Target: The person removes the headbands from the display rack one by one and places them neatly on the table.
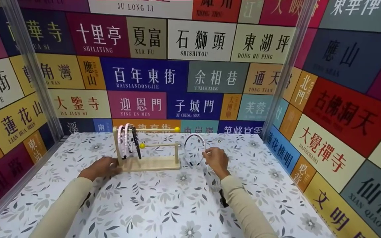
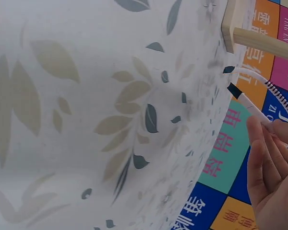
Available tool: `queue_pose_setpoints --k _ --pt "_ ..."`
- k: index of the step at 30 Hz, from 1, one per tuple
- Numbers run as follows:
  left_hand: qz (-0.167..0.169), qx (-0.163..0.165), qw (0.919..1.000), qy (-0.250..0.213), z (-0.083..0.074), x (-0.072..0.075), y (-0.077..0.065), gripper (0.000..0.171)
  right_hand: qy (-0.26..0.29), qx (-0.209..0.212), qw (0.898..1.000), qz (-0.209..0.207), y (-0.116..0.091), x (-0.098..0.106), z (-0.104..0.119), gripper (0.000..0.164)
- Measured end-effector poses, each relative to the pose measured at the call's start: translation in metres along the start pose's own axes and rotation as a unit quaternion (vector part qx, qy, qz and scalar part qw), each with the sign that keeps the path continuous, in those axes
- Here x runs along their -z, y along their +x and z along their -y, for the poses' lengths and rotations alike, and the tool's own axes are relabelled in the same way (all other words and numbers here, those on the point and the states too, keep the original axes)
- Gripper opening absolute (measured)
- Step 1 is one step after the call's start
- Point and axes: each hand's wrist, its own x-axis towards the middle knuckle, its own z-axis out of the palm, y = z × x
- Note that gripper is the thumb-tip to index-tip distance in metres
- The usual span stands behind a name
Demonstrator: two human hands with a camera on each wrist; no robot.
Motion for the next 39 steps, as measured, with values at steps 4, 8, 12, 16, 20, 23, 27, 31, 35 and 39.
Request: queue_pose_setpoints --k 4,8,12,16,20,23,27,31,35,39 --pt "0.002 -0.012 0.9999 0.003 -0.002 0.002 -0.004 0.043 0.017 -0.018 1.000 0.014 0.000 -0.006 -0.008 0.024" --pt "-0.003 -0.017 0.9998 -0.002 -0.003 0.003 -0.007 0.042 0.022 -0.052 0.998 0.028 0.001 -0.010 -0.011 0.025" --pt "-0.014 -0.019 0.9997 0.002 -0.002 0.005 -0.010 0.043 0.022 -0.077 0.996 0.033 0.002 -0.014 -0.010 0.026" --pt "-0.018 -0.008 0.9998 0.001 0.000 0.006 -0.008 0.044 0.028 -0.084 0.996 0.032 0.006 -0.017 -0.011 0.027" --pt "-0.018 -0.004 0.9998 -0.001 -0.002 0.005 -0.010 0.043 0.022 -0.087 0.995 0.037 0.011 -0.018 -0.017 0.029" --pt "-0.018 -0.008 0.9998 -0.003 -0.006 0.002 -0.012 0.041 0.009 -0.106 0.994 0.037 0.015 -0.017 -0.024 0.030" --pt "-0.020 -0.006 0.9998 -0.006 -0.008 0.000 -0.010 0.038 -0.002 -0.127 0.991 0.037 0.017 -0.019 -0.033 0.030" --pt "-0.018 0.004 0.9998 -0.008 -0.006 0.000 -0.009 0.036 0.006 -0.131 0.991 0.035 0.016 -0.026 -0.037 0.029" --pt "-0.017 0.001 0.9998 -0.008 -0.006 0.000 -0.009 0.035 -0.008 -0.132 0.991 0.020 0.017 -0.029 -0.037 0.026" --pt "-0.022 -0.006 0.9997 -0.005 -0.004 0.001 -0.005 0.037 -0.029 -0.114 0.993 0.001 0.017 -0.029 -0.034 0.023"
